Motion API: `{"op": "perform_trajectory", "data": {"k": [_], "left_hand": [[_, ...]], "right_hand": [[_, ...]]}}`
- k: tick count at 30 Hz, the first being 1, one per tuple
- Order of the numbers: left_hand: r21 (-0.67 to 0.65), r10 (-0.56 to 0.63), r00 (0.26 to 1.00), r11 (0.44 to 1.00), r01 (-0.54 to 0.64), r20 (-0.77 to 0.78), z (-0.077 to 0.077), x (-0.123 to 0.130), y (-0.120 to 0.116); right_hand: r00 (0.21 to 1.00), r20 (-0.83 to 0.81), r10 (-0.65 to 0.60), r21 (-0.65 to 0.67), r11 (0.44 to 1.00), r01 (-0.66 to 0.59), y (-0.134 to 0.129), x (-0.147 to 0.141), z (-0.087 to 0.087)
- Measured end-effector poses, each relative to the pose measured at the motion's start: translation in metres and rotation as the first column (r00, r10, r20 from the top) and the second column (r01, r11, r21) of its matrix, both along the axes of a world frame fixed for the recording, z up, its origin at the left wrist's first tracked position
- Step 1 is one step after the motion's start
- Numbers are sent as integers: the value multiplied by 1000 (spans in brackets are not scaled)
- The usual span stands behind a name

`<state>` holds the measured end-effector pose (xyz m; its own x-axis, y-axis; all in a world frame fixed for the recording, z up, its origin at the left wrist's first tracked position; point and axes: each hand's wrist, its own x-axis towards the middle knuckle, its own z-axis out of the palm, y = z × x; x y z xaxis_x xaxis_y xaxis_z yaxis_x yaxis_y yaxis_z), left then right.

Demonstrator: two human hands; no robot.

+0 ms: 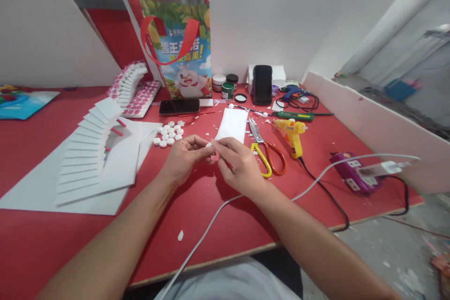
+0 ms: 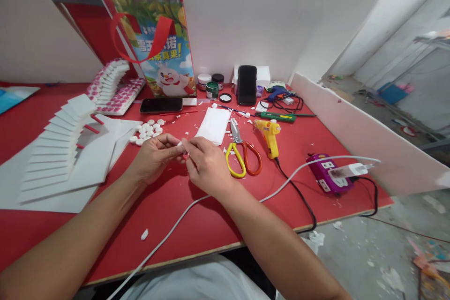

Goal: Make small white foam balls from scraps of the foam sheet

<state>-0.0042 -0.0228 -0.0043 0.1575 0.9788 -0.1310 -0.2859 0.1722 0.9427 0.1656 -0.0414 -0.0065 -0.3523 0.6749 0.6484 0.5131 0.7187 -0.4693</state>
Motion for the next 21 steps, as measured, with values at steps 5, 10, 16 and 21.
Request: {"op": "perform_trajectory", "data": {"k": [5, 10, 16, 21], "left_hand": [[19, 36, 997, 999, -34, -75, 1, 0, 0], [54, 76, 983, 996, -68, -167, 4, 0, -2], [69, 94, 974, 994, -81, -208, 9, 1, -2], [57, 83, 986, 996, -75, -146, 6, -2, 1]], "right_hand": [[994, 105, -9, 38, 999, 5, 1, 3, -1], [970, 238, -42, 98, 995, 19, 4, 6, -1], [954, 296, -42, 151, 989, -3, 4, 5, 1], [985, 175, -1, 91, 996, -15, 1, 1, -2]]}}
